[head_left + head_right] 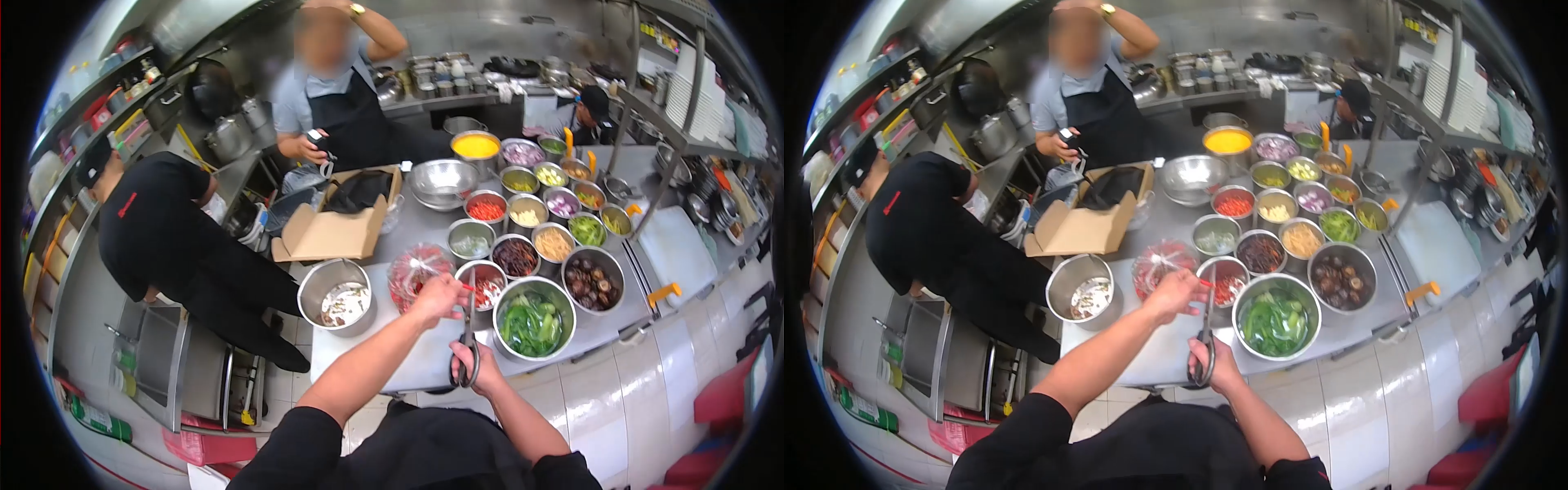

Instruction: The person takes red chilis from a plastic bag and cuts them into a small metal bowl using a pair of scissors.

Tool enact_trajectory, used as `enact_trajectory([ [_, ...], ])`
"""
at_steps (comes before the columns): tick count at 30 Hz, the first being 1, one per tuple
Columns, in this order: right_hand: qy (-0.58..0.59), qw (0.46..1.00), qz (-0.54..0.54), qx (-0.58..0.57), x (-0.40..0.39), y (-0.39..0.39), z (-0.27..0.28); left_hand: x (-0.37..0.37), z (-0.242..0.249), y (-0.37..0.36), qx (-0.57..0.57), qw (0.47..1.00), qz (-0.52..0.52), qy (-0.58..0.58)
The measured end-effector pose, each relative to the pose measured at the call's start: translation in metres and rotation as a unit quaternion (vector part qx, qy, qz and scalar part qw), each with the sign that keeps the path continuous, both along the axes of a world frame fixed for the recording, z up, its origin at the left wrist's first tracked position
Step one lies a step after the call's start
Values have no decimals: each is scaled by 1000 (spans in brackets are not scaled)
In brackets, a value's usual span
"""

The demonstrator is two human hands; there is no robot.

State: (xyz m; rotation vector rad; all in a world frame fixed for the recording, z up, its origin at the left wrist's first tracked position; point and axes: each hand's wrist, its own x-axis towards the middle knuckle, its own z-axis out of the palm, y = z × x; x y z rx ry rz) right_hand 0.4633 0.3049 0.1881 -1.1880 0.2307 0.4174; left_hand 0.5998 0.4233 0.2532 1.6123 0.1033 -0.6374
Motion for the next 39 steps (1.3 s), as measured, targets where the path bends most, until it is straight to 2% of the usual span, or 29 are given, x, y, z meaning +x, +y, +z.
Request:
enact_trajectory([
  [2, -14, 994, -6, 106, 1, 0, -9, -4, 5, 0, -14, 1000, 4, 10],
  [4, 14, 991, -3, 134, 1, -1, 0, -6, 4, 0, 2, 1000, 0, 0],
  [8, 6, 1000, 26, -7, -1, -2, 2, -9, 3, -1, 16, 999, 10, -31],
  [9, 4, 1000, 16, 6, -3, 0, 3, -9, 2, -1, 14, 999, 4, -34],
  [12, 27, 986, -36, 158, -4, 2, 6, -12, 1, -2, 15, 999, 5, -30],
  [16, -18, 999, 24, -35, -3, -3, 4, -9, -6, -4, 40, 998, -3, -40],
  [17, -16, 999, 32, -28, -3, -3, 4, -10, -5, -4, 40, 998, -1, -41],
  [20, 21, 990, -24, 134, -4, 0, 7, -12, -1, -6, 48, 998, 3, -43],
  [21, 31, 990, -23, 138, -3, -1, 10, -13, -1, -6, 52, 998, 5, -44],
  [25, -6, 1000, 24, -10, 0, -6, 4, -9, -6, -8, 48, 998, -4, -43],
  [28, 16, 995, -8, 101, 0, -3, 3, -14, 2, -9, 66, 995, 3, -71],
  [30, 42, 990, -36, 127, 3, 0, 7, -10, -2, -11, 79, 995, -7, -63],
  [31, 23, 998, -25, 46, 4, -1, 6, -8, -5, -7, 75, 995, -4, -69],
  [34, -8, 1000, -2, -4, 2, -4, 0, -10, -1, -13, 55, 997, 7, -54],
  [38, 34, 993, -28, 113, 5, -4, 4, -9, -7, -14, 76, 995, -13, -65],
  [39, 12, 998, -23, 61, 4, -4, 8, -9, -6, -14, 85, 994, -14, -75],
])
